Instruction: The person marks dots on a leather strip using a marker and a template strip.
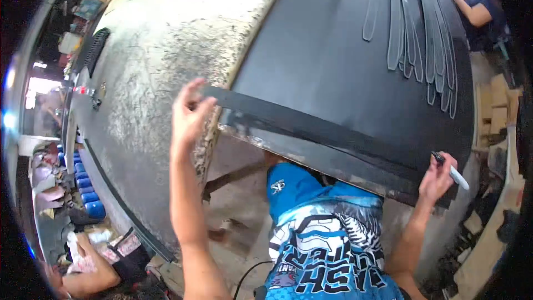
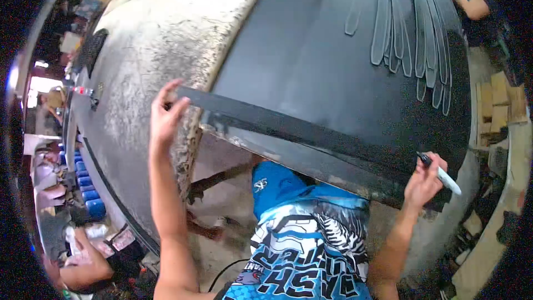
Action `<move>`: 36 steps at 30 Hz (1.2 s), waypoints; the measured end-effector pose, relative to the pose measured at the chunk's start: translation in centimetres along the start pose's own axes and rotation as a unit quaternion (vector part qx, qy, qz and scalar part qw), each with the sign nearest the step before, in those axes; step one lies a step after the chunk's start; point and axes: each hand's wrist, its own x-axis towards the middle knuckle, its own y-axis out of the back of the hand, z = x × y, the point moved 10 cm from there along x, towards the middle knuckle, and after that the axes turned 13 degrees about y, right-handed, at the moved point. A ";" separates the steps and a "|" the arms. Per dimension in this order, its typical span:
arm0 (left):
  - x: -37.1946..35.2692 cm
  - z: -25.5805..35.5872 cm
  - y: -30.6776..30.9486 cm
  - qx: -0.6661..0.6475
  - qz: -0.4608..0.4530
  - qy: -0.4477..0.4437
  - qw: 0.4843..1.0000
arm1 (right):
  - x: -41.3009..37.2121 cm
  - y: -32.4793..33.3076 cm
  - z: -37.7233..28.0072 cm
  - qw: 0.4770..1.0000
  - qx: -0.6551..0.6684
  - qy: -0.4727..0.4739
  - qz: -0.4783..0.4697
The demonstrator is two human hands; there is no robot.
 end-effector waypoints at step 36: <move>-7.9 7.8 -20.5 0.296 -0.250 -0.225 0.894 | 0.7 5.4 -4.9 0.994 0.020 0.055 0.088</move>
